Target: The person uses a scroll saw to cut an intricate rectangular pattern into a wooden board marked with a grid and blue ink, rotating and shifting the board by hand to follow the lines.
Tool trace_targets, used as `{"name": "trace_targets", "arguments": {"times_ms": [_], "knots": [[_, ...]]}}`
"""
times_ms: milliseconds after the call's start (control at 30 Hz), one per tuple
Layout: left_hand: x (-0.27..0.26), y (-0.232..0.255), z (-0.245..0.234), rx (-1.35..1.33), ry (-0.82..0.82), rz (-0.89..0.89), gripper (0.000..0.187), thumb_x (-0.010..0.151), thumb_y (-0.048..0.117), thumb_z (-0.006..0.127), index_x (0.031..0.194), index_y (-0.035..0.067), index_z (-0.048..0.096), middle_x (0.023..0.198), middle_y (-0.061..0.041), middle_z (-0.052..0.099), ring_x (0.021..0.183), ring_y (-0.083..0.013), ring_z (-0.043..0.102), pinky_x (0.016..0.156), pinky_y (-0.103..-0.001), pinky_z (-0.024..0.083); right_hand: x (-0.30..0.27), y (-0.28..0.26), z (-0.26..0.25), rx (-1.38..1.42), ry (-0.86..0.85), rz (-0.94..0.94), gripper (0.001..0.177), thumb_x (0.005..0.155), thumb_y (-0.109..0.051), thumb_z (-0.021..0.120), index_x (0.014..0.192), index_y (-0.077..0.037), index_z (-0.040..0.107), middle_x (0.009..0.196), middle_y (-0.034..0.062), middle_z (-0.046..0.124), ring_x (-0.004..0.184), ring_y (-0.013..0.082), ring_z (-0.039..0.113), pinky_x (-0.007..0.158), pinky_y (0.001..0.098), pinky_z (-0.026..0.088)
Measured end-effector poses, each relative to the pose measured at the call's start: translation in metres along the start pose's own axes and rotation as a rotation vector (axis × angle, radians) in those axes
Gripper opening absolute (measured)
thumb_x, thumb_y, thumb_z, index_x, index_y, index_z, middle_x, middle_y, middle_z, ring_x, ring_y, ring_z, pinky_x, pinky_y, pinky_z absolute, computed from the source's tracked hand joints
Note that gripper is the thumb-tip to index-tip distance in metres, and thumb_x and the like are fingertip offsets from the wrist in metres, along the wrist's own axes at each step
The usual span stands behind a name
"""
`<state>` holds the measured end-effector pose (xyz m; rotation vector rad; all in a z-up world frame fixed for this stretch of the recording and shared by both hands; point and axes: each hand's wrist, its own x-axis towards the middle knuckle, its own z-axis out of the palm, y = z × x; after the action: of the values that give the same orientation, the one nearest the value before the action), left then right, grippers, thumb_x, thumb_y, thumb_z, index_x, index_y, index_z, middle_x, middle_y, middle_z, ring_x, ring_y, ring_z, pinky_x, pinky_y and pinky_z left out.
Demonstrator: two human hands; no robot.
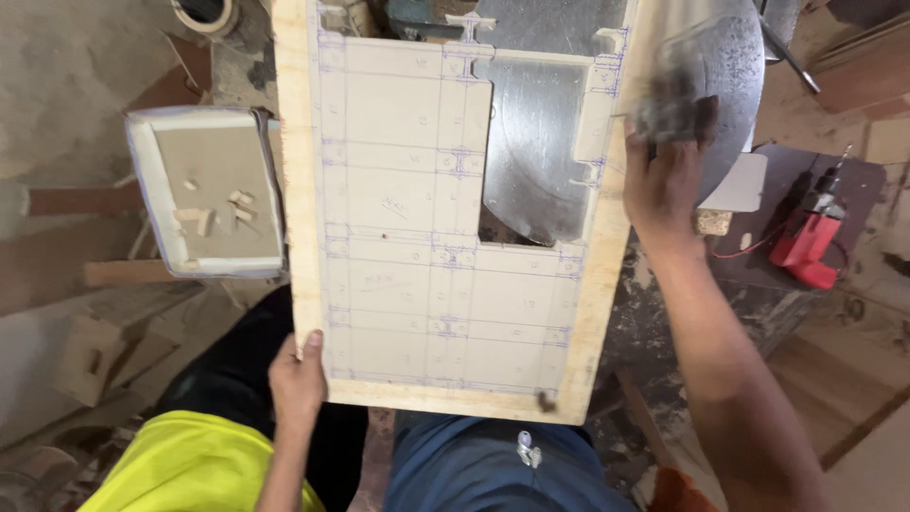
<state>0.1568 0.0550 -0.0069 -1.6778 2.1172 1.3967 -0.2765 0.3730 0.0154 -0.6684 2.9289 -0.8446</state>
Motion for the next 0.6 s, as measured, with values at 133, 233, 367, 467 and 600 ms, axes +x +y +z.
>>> {"name": "trace_targets", "arguments": {"times_ms": [133,233,367,467,600], "knots": [[-0.007,-0.003,0.005,-0.042,0.024,0.07,0.038,0.101,0.033,0.063,0.111,-0.003,0.071,0.088,-0.014,0.076,0.079,-0.0168,0.066,0.074,-0.032,0.054,-0.001,-0.002,-0.005,0.009,-0.024,0.031,0.05,0.115,-0.031,0.051,0.156,-0.002,0.046,0.162,0.0268,0.04,0.155,0.0472,0.026,0.131,0.0571,0.014],[-0.023,-0.011,0.011,-0.02,0.013,0.01,0.04,0.1,0.034,0.061,0.114,-0.002,0.072,0.09,-0.014,0.078,0.079,-0.0172,0.07,0.074,-0.032,0.055,-0.006,-0.007,-0.014,0.002,-0.019,-0.008,0.046,0.113,-0.024,0.054,0.155,-0.005,0.05,0.162,0.0292,0.042,0.152,0.0506,0.026,0.127,0.0571,0.017],[-0.032,-0.018,0.013,-0.093,0.006,-0.043,0.041,0.1,0.035,0.061,0.113,-0.002,0.072,0.089,-0.014,0.078,0.079,-0.0163,0.069,0.072,-0.031,0.055,-0.008,-0.016,-0.017,0.019,-0.014,-0.032,0.041,0.113,-0.02,0.057,0.152,-0.009,0.052,0.16,0.0253,0.046,0.156,0.0431,0.034,0.131,0.0575,0.017],[-0.038,-0.02,0.015,-0.238,-0.016,-0.004,0.042,0.1,0.036,0.062,0.112,-0.003,0.072,0.091,-0.013,0.077,0.08,-0.0143,0.068,0.072,-0.029,0.055,-0.007,-0.015,-0.019,0.073,-0.023,0.02,0.044,0.111,-0.021,0.058,0.154,-0.009,0.052,0.158,0.0257,0.047,0.151,0.0435,0.035,0.128,0.0573,0.019],[-0.036,-0.014,0.011,-0.187,0.009,-0.009,0.042,0.099,0.036,0.062,0.111,-0.003,0.071,0.092,-0.012,0.078,0.081,-0.0133,0.069,0.073,-0.027,0.055,0.0,-0.012,-0.016,-0.069,0.016,-0.121,0.034,0.116,-0.02,0.058,0.15,-0.013,0.059,0.159,0.0239,0.053,0.157,0.0409,0.038,0.131,0.0582,0.016]]}}
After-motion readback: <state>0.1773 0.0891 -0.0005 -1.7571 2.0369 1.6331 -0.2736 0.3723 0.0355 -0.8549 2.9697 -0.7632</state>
